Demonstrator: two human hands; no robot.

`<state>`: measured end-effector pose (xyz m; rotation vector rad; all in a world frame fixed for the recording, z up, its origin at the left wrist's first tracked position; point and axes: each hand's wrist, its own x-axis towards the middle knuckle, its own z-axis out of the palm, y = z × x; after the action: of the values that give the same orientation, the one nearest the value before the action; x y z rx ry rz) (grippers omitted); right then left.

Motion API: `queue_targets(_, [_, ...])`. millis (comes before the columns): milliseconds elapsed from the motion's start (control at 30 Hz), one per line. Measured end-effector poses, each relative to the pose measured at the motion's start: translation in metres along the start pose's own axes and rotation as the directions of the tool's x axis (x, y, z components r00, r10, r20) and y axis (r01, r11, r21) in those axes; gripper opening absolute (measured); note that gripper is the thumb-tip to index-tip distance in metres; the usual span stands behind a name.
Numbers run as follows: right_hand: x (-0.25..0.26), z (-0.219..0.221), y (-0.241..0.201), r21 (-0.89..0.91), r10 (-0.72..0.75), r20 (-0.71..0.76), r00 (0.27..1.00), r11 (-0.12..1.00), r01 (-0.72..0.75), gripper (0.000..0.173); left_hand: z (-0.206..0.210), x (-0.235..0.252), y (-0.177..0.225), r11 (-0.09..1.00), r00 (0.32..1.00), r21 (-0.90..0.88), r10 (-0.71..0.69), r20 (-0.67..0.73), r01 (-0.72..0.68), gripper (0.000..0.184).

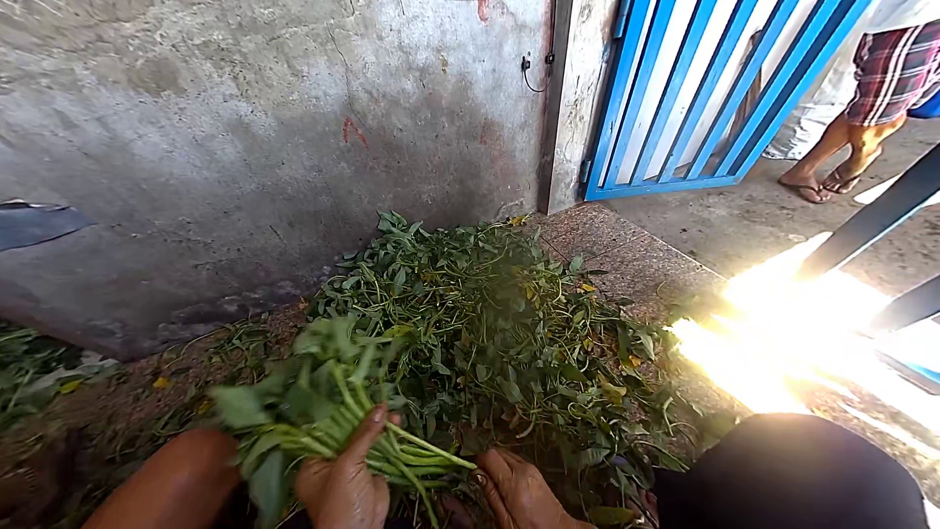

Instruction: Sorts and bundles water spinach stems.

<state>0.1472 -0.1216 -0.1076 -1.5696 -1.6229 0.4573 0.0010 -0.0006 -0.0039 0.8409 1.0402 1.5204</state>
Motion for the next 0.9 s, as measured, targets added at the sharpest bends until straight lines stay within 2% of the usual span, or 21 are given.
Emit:
queue_targets(33, [-0.003, 0.001, 0.012, -0.035, 0.130, 0.072, 0.989, 0.991, -0.128, 0.034, -0.002, 0.004, 0.003, 0.998, 0.997, -0.009, 0.061, -0.050, -0.061, 0.025])
queue_targets(67, [-0.002, 0.001, 0.024, -0.029, 0.354, 0.170, 0.920, 0.935, -0.355, 0.036, -0.004, 0.006, 0.006, 0.994, 0.990, -0.019, 0.103, -0.091, -0.106, 0.025])
queue_targets(100, [0.002, 0.002, 0.038, 0.017, 0.595, 0.248, 0.765, 0.787, -0.617, 0.041, -0.006, 0.009, 0.008, 0.990, 0.984, -0.028, 0.131, -0.118, -0.135, 0.025])
queue_targets(133, [0.007, 0.007, 0.058, 0.135, 0.777, 0.270, 0.568, 0.554, -0.822, 0.047, -0.006, 0.010, 0.010, 0.989, 0.982, -0.033, 0.137, -0.132, -0.142, 0.024])
queue_targets(167, [0.010, 0.014, 0.079, 0.330, 0.891, 0.284, 0.354, 0.256, -0.909, 0.054, -0.006, 0.011, 0.011, 0.991, 0.983, -0.037, 0.122, -0.140, -0.129, 0.024])
queue_targets(200, [0.014, 0.018, 0.098, 0.516, 0.932, 0.327, 0.157, -0.036, -0.856, 0.063, -0.004, 0.011, 0.009, 0.994, 0.984, -0.044, 0.097, -0.147, -0.105, 0.024])
queue_targets(233, [0.017, 0.020, 0.114, 0.634, 0.929, 0.370, 0.026, -0.233, -0.737, 0.071, -0.002, 0.009, 0.007, 0.996, 0.986, -0.050, 0.067, -0.153, -0.075, 0.025])
queue_targets(267, [0.020, 0.023, 0.127, 0.706, 0.924, 0.379, -0.037, -0.315, -0.634, 0.072, 0.001, 0.007, 0.004, 0.997, 0.988, -0.058, 0.036, -0.153, -0.045, 0.026])
queue_targets(333, [0.031, 0.027, 0.134, 0.799, 0.944, 0.327, -0.049, -0.304, -0.519, 0.055, 0.007, 0.004, -0.001, 0.997, 0.988, -0.076, -0.016, -0.152, 0.005, 0.026])
queue_targets(433, [0.057, 0.009, 0.104, 0.871, 0.939, 0.338, 0.057, -0.289, -0.398, 0.034, 0.011, 0.003, -0.005, 0.996, 0.987, -0.085, -0.045, -0.155, 0.032, 0.026])
queue_targets(500, [0.069, -0.018, 0.065, 0.896, 0.923, 0.334, 0.193, -0.248, -0.367, 0.025, 0.012, 0.004, -0.008, 0.996, 0.988, -0.084, -0.040, -0.147, 0.027, 0.025])
queue_targets(533, [0.071, -0.031, 0.043, 0.918, 0.914, 0.289, 0.283, -0.181, -0.354, 0.021, 0.012, 0.005, -0.009, 0.996, 0.989, -0.086, -0.040, -0.145, 0.027, 0.024])
queue_targets(600, [0.062, -0.047, 0.015, 0.942, 0.858, 0.100, 0.504, 0.081, -0.325, 0.011, 0.014, 0.005, -0.009, 0.996, 0.988, -0.084, -0.042, -0.150, 0.030, 0.025])
queue_targets(633, [0.055, -0.049, 0.015, 0.928, 0.818, 0.033, 0.575, 0.188, -0.321, 0.008, 0.014, 0.005, -0.010, 0.996, 0.988, -0.081, -0.045, -0.151, 0.033, 0.026])
queue_targets(667, [0.049, -0.050, 0.023, 0.919, 0.814, 0.051, 0.579, 0.188, -0.346, 0.009, 0.014, 0.004, -0.010, 0.996, 0.988, -0.079, -0.050, -0.148, 0.038, 0.027])
queue_targets(700, [0.046, -0.050, 0.035, 0.913, 0.843, 0.152, 0.517, 0.081, -0.400, 0.013, 0.015, 0.004, -0.010, 0.996, 0.988, -0.079, -0.058, -0.144, 0.047, 0.029])
queue_targets(767, [0.042, -0.049, 0.063, 0.866, 0.877, 0.376, 0.298, -0.218, -0.451, 0.010, 0.015, 0.000, -0.011, 0.994, 0.987, -0.075, -0.090, -0.136, 0.080, 0.030])
queue_targets(800, [0.040, -0.050, 0.069, 0.867, 0.882, 0.401, 0.247, -0.278, -0.413, 0.010, 0.016, -0.002, -0.010, 0.993, 0.986, -0.068, -0.107, -0.127, 0.099, 0.031])
queue_targets(833, [0.039, -0.052, 0.066, 0.895, 0.900, 0.357, 0.249, -0.252, -0.369, 0.012, 0.017, -0.003, -0.010, 0.992, 0.986, -0.061, -0.121, -0.119, 0.114, 0.031])
queue_targets(900, [0.033, -0.058, 0.043, 0.959, 0.906, 0.160, 0.392, -0.049, -0.277, 0.018, 0.017, -0.006, -0.009, 0.989, 0.983, -0.056, -0.145, -0.112, 0.140, 0.031])
